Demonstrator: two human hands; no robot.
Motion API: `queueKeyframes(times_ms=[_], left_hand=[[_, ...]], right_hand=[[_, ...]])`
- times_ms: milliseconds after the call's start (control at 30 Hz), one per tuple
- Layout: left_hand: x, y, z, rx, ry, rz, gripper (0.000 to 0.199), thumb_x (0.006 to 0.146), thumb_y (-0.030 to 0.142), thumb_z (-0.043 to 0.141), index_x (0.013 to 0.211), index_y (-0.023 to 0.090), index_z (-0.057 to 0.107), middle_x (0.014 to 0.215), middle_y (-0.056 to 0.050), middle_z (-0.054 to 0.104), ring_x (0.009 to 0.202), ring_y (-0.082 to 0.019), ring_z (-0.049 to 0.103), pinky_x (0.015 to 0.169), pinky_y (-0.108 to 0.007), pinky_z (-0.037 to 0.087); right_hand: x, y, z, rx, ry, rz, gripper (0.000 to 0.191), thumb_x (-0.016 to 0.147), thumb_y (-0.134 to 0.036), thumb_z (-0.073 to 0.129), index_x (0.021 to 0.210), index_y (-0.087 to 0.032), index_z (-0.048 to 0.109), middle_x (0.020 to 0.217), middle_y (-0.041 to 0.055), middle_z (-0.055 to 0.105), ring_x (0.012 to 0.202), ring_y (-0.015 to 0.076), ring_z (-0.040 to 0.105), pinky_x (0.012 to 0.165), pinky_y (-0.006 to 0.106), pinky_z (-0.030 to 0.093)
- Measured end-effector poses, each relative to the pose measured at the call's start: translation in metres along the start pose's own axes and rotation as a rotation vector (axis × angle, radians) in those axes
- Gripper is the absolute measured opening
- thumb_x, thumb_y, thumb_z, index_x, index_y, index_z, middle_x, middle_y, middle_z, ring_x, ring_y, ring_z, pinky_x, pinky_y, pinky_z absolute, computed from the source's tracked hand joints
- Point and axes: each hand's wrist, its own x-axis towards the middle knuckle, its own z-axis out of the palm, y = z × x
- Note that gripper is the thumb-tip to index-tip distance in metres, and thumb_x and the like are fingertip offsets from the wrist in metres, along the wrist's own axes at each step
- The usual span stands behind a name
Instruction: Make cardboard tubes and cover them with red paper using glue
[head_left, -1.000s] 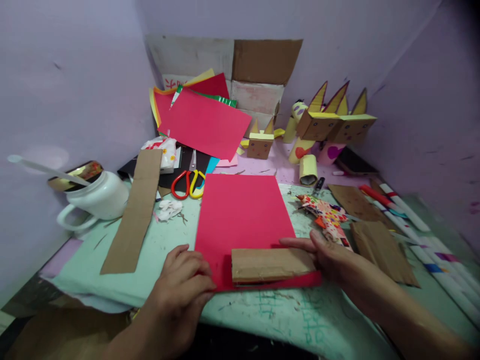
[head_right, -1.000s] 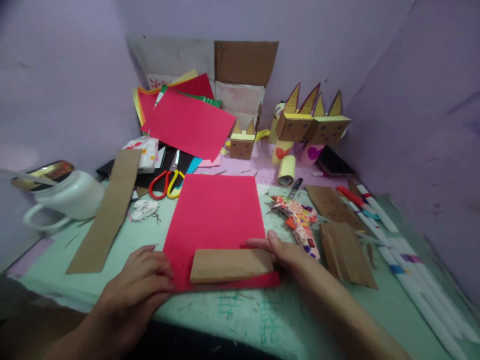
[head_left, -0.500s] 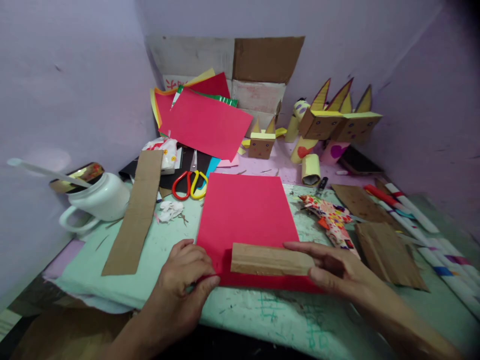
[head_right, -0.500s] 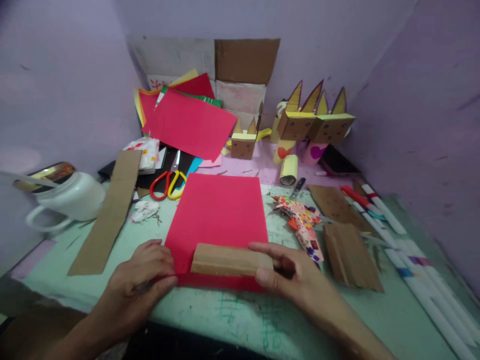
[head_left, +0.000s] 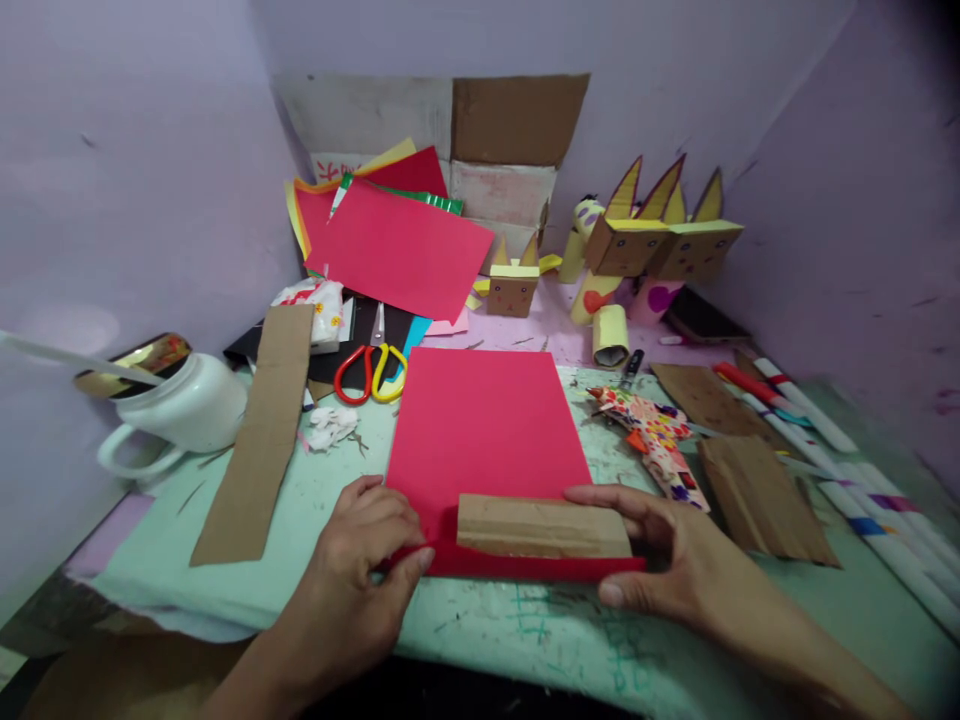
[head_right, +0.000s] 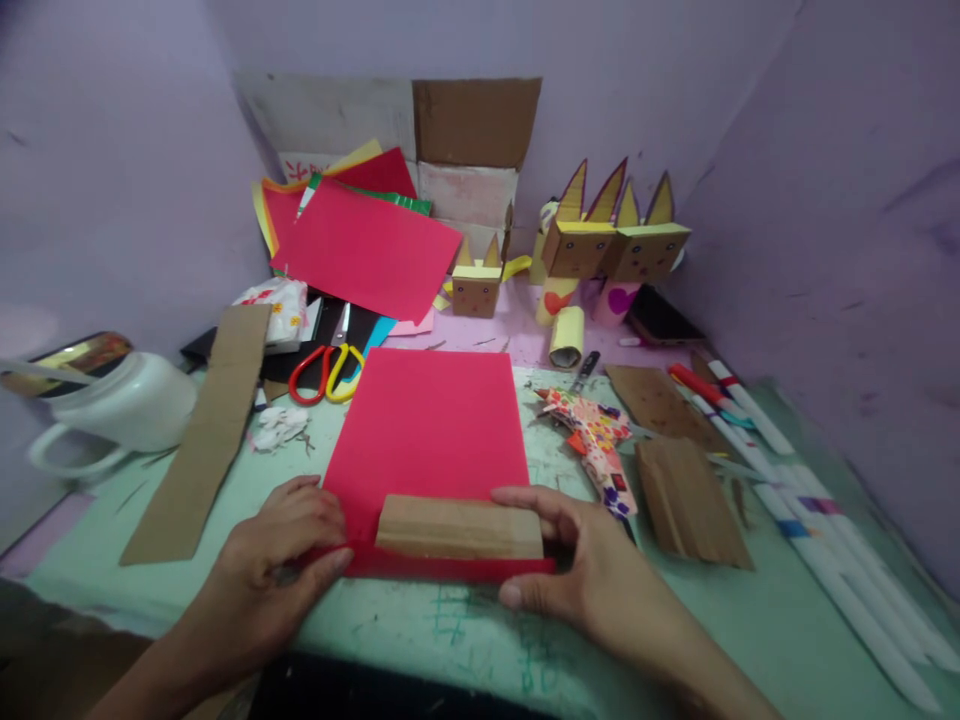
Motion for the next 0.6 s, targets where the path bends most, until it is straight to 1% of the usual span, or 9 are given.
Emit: queueKeyframes(times_ms=[200, 333, 467, 600], left_hand=[[-0.006, 0.001, 0.002, 0.029, -0.005, 0.016, 0.017, 0.079, 0.009, 0.05, 0.066, 0.018, 0.055, 0.067, 0.003, 0.059, 0.068, -0.013, 0.056, 0.092, -0.044, 0.031], [-0.008, 0.0, 0.003, 0.02, 0.017, 0.024, 0.018, 0.079, 0.009, 0.05, 0.064, 0.018, 0.053, 0.065, 0.004, 0.057, 0.066, -0.012, 0.055, 0.089, -0.042, 0.032], [-0.007, -0.001, 0.005, -0.016, 0.005, -0.006, 0.02, 0.08, 0.01, 0.049, 0.062, 0.018, 0.051, 0.062, 0.005, 0.054, 0.062, -0.011, 0.053, 0.086, -0.04, 0.035], [-0.006, -0.001, 0.005, -0.038, -0.028, -0.042, 0.021, 0.081, 0.012, 0.048, 0.061, 0.017, 0.05, 0.061, 0.004, 0.053, 0.062, -0.012, 0.051, 0.083, -0.038, 0.037]], right_hand=[[-0.005, 0.001, 0.008, -0.074, 0.099, 0.015, 0.049, 0.056, -0.023, 0.073, 0.104, -0.019, 0.063, 0.082, 0.0028, 0.072, 0.078, 0.0221, 0.067, 0.069, 0.03, 0.052], [-0.007, -0.001, 0.01, -0.107, 0.083, 0.026, 0.054, 0.053, -0.022, 0.073, 0.106, -0.018, 0.061, 0.088, 0.0042, 0.072, 0.083, 0.023, 0.066, 0.074, 0.031, 0.051], [-0.007, 0.0, 0.01, -0.119, 0.035, -0.016, 0.059, 0.054, -0.023, 0.075, 0.11, -0.018, 0.058, 0.093, 0.0053, 0.071, 0.086, 0.0236, 0.065, 0.077, 0.032, 0.05], [-0.008, 0.005, 0.012, -0.178, 0.093, -0.048, 0.051, 0.059, -0.023, 0.071, 0.108, -0.018, 0.059, 0.093, 0.005, 0.069, 0.085, 0.0225, 0.064, 0.075, 0.032, 0.05]])
